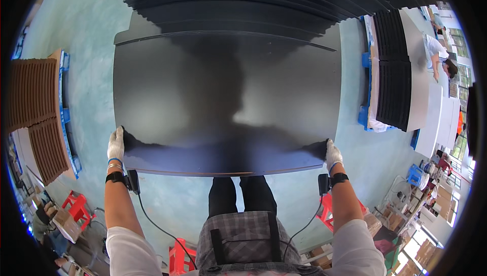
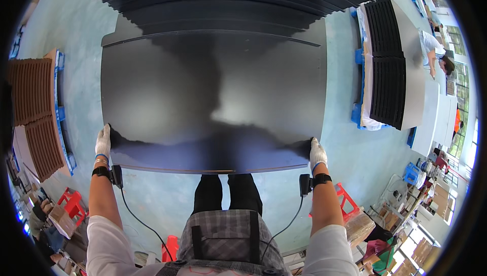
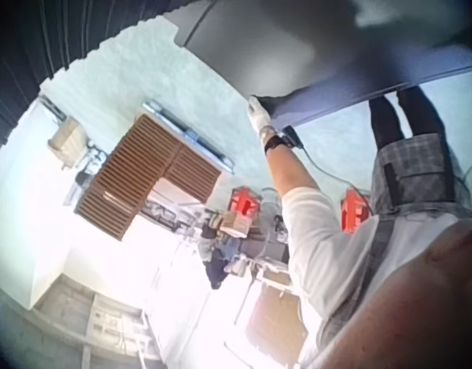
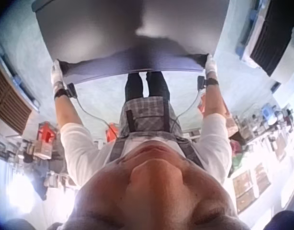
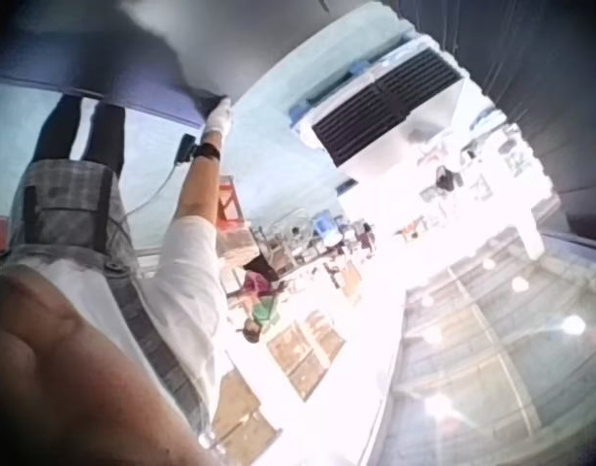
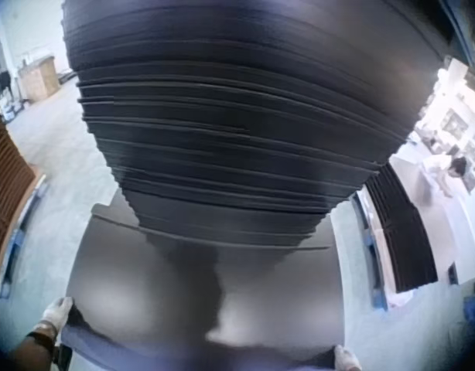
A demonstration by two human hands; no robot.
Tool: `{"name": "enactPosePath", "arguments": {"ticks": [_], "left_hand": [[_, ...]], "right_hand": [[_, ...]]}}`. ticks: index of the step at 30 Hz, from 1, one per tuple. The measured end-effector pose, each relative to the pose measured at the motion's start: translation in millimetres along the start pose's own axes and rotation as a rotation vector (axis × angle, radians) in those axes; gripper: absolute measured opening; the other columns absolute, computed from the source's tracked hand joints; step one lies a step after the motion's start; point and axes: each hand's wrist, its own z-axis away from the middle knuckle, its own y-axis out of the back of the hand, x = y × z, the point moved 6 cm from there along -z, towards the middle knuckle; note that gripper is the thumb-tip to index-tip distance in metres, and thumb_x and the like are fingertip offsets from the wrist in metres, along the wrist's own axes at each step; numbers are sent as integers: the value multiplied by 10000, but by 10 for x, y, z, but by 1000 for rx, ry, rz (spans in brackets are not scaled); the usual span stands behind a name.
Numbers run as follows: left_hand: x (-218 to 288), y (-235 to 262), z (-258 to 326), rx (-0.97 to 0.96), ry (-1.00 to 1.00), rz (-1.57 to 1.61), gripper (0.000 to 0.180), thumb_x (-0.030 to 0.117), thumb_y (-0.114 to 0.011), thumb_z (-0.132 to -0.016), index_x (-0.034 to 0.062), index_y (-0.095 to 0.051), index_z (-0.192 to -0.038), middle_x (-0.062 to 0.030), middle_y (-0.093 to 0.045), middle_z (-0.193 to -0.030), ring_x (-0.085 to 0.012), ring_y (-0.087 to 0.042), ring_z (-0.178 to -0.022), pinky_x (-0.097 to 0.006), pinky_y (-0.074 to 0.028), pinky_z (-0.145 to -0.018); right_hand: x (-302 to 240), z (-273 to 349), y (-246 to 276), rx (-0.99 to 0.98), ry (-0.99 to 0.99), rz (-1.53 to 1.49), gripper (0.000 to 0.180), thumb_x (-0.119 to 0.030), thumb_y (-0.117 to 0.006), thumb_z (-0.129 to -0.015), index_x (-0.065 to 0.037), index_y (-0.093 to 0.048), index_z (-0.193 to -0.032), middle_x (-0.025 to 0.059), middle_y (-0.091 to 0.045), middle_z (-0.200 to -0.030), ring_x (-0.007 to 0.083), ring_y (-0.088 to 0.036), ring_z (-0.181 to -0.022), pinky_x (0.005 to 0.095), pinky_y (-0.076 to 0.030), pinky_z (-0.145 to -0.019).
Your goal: Applying a black coating to the edges and surfaces of furniture panels and stacking them on a pallet.
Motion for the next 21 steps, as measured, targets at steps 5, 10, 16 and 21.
{"name": "enactPosePath", "arguments": {"ticks": [5, 10, 16, 21], "left_hand": [[18, 15, 64, 39, 93, -13, 942, 785, -350, -918, -16, -559, -1367, -260, -590, -1354, -420, -518, -1304, -450, -395, -1084], [-218, 97, 505, 73, 206, 134, 1016, 826, -278, -904, -50, -601, -1304, -298, -637, -1248, -450, -555, -1241, -453, -415, -1060], [-642, 88, 1401, 112, 215, 282, 951, 785, -282, -934, -38, -647, -1241, -306, -649, -1202, -459, -574, -1202, -452, -428, -1043], [-1419, 306, 2239, 125, 379, 313, 912, 769, -280, -943, -12, -656, -1227, -283, -656, -1200, -470, -578, -1182, -470, -427, -1036]], "right_hand": [[66, -136, -43, 48, 5, -73, 907, -715, -360, -962, 84, -563, -1340, 232, -646, -1282, 353, -611, -1198, 405, -467, -1003], [-28, -165, 400, 106, 24, 13, 915, -712, -331, -968, 89, -548, -1355, 198, -648, -1295, 283, -631, -1193, 387, -470, -1025], [-390, 280, 964, 52, 223, -161, 861, -667, -409, -978, 95, -549, -1354, 172, -637, -1312, 290, -632, -1166, 388, -486, -1006], [-717, 753, 1129, 116, 311, -33, 921, -726, -448, -930, 88, -560, -1344, 181, -642, -1280, 292, -638, -1126, 400, -493, -980]]}}
